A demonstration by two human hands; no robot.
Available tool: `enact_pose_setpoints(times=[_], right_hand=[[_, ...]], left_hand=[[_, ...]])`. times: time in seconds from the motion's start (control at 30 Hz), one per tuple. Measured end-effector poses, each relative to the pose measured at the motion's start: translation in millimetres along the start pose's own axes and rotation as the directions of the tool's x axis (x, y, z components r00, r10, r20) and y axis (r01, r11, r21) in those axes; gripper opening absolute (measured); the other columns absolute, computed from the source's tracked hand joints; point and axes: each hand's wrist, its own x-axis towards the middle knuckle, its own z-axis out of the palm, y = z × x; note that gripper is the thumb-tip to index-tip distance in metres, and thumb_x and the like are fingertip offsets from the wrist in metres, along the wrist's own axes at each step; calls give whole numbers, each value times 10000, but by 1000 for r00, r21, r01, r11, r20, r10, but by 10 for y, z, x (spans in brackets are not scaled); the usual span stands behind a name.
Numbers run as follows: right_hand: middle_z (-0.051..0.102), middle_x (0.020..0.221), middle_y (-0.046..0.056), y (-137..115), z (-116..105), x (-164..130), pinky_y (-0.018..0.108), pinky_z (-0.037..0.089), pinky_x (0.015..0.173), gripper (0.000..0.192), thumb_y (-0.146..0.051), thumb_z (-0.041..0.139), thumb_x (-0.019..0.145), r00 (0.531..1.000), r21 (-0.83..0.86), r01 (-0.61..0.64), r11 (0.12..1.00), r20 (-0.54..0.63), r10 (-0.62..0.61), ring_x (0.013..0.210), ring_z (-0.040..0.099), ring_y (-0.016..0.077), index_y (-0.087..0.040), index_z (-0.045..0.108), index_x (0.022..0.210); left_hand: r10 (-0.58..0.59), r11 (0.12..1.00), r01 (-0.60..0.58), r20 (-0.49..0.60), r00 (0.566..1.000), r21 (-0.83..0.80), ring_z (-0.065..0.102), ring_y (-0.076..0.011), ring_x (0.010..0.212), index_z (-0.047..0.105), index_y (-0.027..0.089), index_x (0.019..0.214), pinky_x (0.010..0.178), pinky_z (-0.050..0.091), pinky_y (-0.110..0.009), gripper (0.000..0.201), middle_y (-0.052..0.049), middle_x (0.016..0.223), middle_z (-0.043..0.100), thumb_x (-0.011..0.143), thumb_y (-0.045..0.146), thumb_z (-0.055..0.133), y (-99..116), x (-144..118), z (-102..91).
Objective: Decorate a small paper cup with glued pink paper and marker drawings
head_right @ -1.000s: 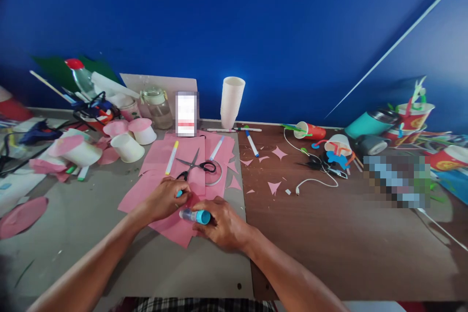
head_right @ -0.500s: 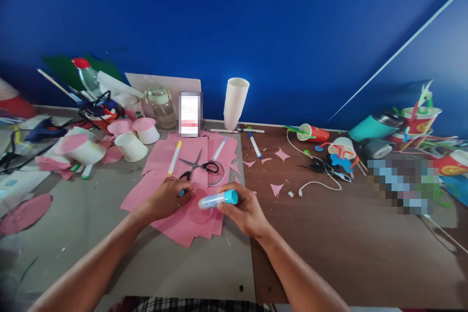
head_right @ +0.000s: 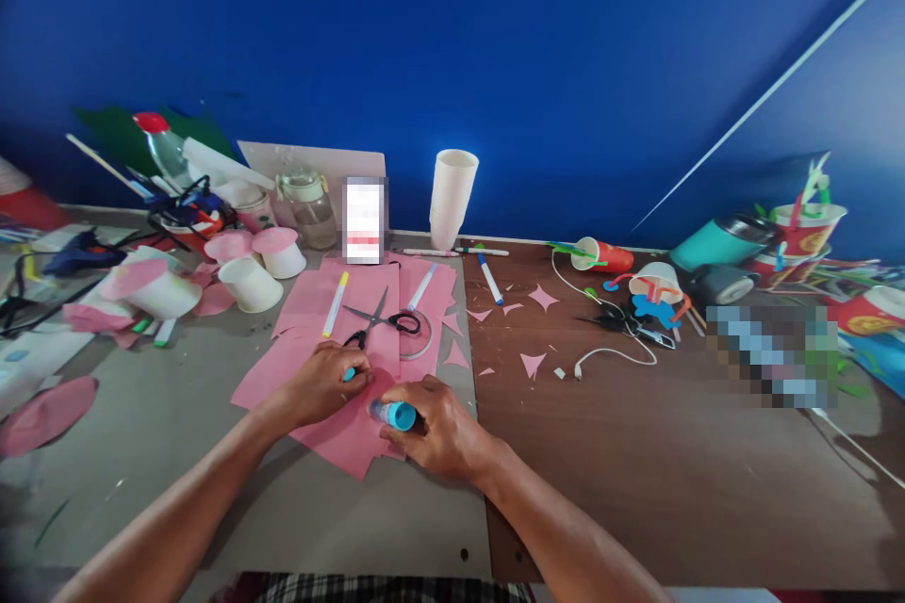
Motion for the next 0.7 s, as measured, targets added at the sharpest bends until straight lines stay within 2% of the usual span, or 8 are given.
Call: enact_pose_setpoints(times=[0.1, 0.17, 0.23, 0.3, 0.37, 0.43, 0.53, 0.7], right_hand=[[777, 918, 83, -12, 13, -5, 359, 541, 804, 232, -386, 713, 883, 999, 62, 47, 997, -21, -46, 819, 693, 224, -233, 720, 1058], [767, 895, 79, -29, -20, -29, 334, 542, 739, 303, -476, 712, 879, 997, 162, 36, 986, -77, -24, 781, 690, 214, -224, 724, 1046], [754, 897, 79, -31, -92, -67, 304, 528, 661, 398, -576, 711, 859, 982, 279, -13, 960, -179, 65, 743, 679, 203, -215, 725, 1026], [734, 871, 72, -7, -185, -97, 294, 499, 602, 474, -660, 715, 815, 935, 361, -48, 931, -311, 169, 682, 642, 191, -214, 725, 975], [698, 801, 47, 32, -273, -103, 291, 461, 560, 505, -698, 725, 777, 901, 411, -58, 910, -371, 225, 612, 576, 170, -222, 726, 943], [655, 740, 22, 54, -336, -82, 280, 431, 538, 490, -686, 739, 770, 910, 435, -95, 895, -327, 255, 575, 523, 151, -220, 727, 922], [629, 702, 4, 20, -362, -32, 260, 420, 527, 422, -604, 758, 793, 953, 396, -161, 904, -177, 247, 567, 505, 136, -201, 725, 916], [709, 829, 41, -73, -321, -6, 256, 464, 610, 227, -371, 723, 836, 990, 159, -85, 984, -102, 102, 682, 610, 156, -191, 711, 974]], left_hand=[[-12, 1000, 12, -3, 1000, -22, 642, -199, 784, 556, 209, 687, 897, 388, -370, 230, -7, 772, 717, 888, 251, 453, -18, 6, 7], [-3, 999, 3, -9, 1000, -32, 631, -190, 743, 545, 210, 679, 883, 393, -368, 253, -2, 736, 698, 902, 281, 449, -26, 8, 6], [12, 1000, -12, -7, 1000, -25, 622, -187, 723, 537, 208, 673, 872, 398, -369, 258, -7, 721, 689, 904, 278, 447, -28, 7, 1], [22, 1000, -22, -6, 1000, -14, 624, -190, 730, 542, 204, 678, 881, 399, -374, 231, -18, 734, 698, 888, 240, 454, -26, 5, -3], [27, 1000, -28, -17, 999, -15, 630, -189, 738, 549, 202, 692, 887, 395, -373, 203, -24, 748, 710, 877, 209, 468, -27, 1, -2], [40, 999, -40, -30, 999, -20, 629, -182, 733, 544, 204, 693, 867, 393, -358, 203, -22, 746, 712, 885, 209, 481, -34, 0, 7], [37, 999, -37, -26, 999, -3, 614, -170, 703, 525, 206, 681, 838, 390, -344, 227, -13, 728, 702, 903, 226, 482, -47, 2, 22], [36, 999, -36, -21, 999, 15, 626, -187, 748, 550, 209, 706, 843, 392, -356, 232, -14, 759, 710, 913, 270, 464, -51, 4, 21]])
